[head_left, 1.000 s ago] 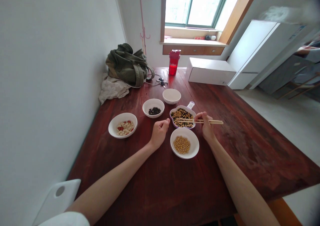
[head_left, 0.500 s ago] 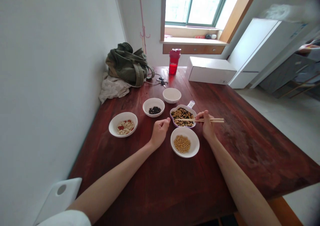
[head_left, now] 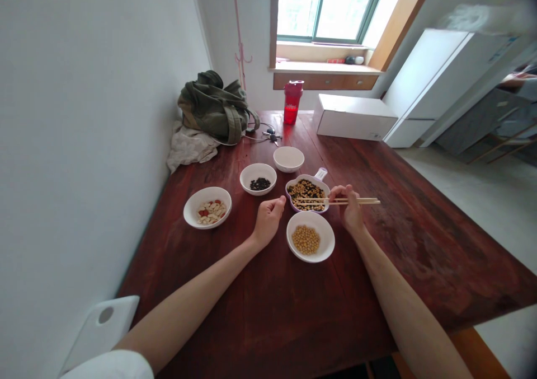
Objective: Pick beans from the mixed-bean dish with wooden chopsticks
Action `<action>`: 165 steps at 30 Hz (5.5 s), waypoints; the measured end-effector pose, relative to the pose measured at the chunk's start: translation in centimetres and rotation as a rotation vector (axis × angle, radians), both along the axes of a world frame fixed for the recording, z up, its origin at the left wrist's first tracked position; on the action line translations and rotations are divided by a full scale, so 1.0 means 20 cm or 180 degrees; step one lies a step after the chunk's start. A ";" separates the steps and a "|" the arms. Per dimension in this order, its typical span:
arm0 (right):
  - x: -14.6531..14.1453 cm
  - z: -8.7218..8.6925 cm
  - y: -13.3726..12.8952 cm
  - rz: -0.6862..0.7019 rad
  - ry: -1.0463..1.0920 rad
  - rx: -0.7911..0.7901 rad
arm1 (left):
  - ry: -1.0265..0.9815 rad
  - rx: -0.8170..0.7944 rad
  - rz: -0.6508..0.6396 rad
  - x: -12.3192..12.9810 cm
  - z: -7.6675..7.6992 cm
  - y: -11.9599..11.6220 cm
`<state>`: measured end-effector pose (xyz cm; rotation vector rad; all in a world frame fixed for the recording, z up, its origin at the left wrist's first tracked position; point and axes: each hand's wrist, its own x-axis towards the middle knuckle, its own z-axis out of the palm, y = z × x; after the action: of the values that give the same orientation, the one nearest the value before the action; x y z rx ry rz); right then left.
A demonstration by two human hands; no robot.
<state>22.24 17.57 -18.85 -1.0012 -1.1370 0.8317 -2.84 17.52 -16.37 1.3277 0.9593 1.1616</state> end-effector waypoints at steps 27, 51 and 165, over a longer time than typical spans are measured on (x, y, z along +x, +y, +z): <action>-0.04 0.00 0.00 -0.0529 -0.0090 -0.0115 | -0.0036 -0.0026 0.0012 0.00 0.00 0.00; 0.00 0.21 -0.07 0.0751 0.0227 -0.0617 | 0.0037 0.0042 0.0017 0.00 0.01 0.00; 0.05 0.05 0.00 -0.0087 0.0463 -0.0646 | 0.0075 0.0097 -0.0075 0.01 -0.02 0.00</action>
<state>23.25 17.61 -17.90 -1.1015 -0.9263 0.9962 -2.72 17.45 -16.73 1.3761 0.9439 1.1489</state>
